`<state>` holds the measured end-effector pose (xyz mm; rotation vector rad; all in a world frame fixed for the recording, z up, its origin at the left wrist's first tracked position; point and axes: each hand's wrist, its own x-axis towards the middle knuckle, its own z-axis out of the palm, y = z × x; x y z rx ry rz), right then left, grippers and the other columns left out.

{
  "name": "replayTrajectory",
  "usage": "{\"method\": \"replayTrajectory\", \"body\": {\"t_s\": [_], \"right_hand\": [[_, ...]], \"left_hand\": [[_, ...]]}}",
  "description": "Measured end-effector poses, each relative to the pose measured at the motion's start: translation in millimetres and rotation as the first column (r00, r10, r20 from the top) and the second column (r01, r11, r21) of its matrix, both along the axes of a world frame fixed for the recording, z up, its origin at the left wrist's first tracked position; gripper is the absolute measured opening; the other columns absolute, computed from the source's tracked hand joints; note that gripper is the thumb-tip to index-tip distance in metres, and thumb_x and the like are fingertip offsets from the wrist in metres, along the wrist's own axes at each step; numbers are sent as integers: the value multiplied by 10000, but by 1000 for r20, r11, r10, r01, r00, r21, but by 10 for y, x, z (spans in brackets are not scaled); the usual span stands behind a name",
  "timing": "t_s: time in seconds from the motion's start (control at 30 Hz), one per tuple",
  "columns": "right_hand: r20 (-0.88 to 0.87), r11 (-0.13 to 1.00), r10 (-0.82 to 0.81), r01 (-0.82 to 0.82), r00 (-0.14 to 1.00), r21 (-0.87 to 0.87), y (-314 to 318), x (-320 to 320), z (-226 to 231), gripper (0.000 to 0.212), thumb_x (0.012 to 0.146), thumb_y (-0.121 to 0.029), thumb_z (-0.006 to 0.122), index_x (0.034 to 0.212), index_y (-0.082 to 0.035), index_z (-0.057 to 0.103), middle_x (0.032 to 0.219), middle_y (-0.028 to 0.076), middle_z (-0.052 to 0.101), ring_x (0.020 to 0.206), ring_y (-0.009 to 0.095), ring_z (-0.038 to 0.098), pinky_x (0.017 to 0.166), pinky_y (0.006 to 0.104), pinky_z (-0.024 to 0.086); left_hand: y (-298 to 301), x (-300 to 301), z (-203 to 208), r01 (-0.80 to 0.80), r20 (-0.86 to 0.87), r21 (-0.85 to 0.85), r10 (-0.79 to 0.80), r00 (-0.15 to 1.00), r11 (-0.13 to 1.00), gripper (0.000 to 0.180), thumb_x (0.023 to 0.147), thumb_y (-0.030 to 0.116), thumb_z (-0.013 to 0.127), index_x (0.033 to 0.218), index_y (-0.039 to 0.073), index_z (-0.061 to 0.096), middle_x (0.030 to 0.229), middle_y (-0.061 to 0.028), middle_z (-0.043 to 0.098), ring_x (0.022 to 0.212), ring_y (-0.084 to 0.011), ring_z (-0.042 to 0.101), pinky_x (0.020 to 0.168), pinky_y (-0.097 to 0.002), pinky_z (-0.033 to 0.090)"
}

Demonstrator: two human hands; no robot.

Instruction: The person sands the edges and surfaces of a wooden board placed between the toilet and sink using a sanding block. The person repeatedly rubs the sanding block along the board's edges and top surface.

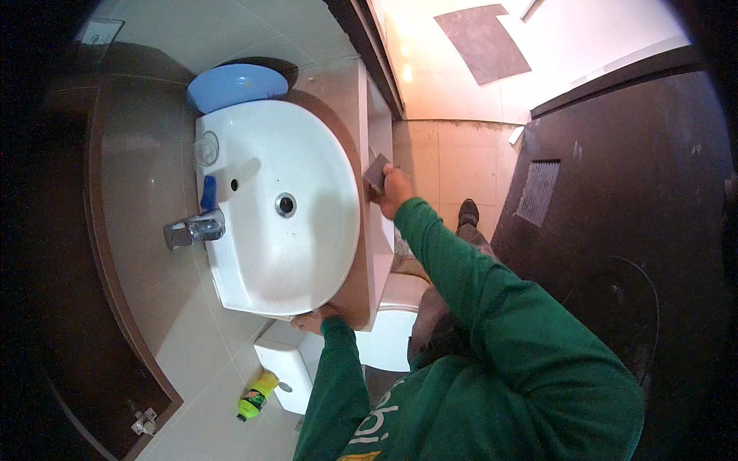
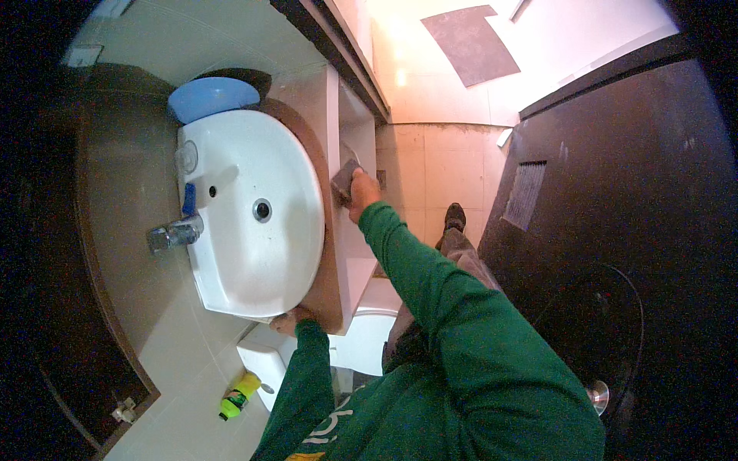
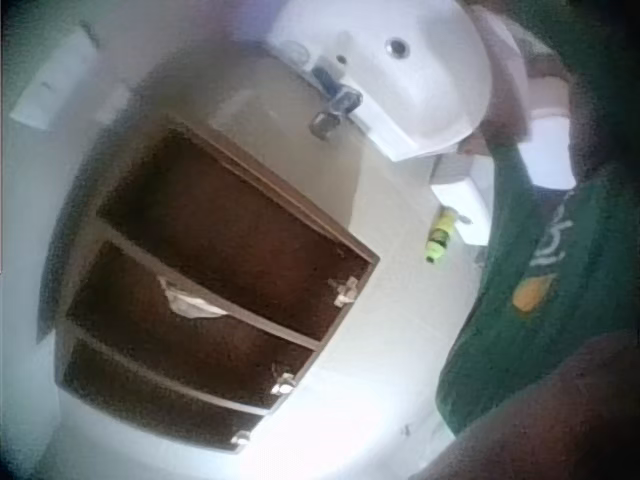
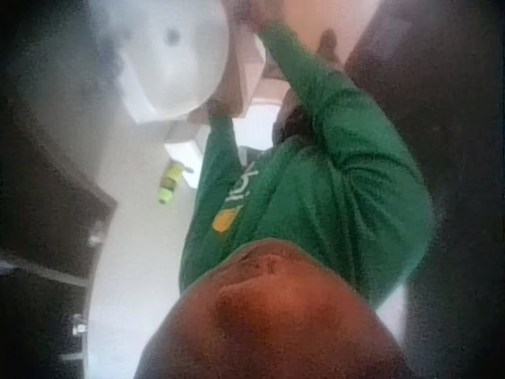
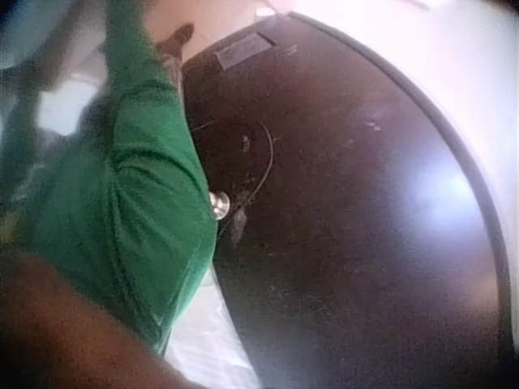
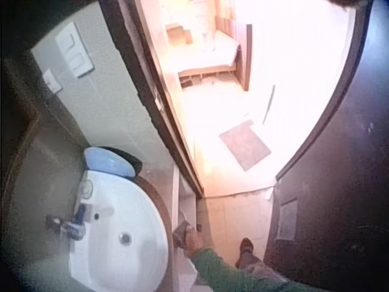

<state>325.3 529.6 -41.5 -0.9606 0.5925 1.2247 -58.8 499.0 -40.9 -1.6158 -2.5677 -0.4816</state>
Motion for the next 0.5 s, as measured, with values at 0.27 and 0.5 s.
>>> {"method": "replayTrajectory", "body": {"t_s": [0.27, 0.5], "right_hand": [[410, 969, -82, 168, 908, -179, -228, 552, -116, 171, 884, -144, 552, 958, 10, 550, 888, 178, 649, 870, 295, 624, 798, 379, 496], [461, 684, 724, -447, 514, -576, -1281, -655, -446, 281, 971, -255, 478, 1133, -48, 576, 980, 105, 647, 883, 204, 587, 801, 350, 466]], "left_hand": [[-75, 612, 366, -26, 113, -214, 51, 992, 976, 736, 799, 440, 634, 1193, -103, 332, 1147, -262, 486, 1128, -416, 490, 926, -485, 452], [-14, 564, 324, -20, 40, -194, 28, 999, 981, 689, 828, 464, 604, 1136, -91, 336, 1138, -289, 464, 1085, -426, 513, 871, -493, 479]]}}
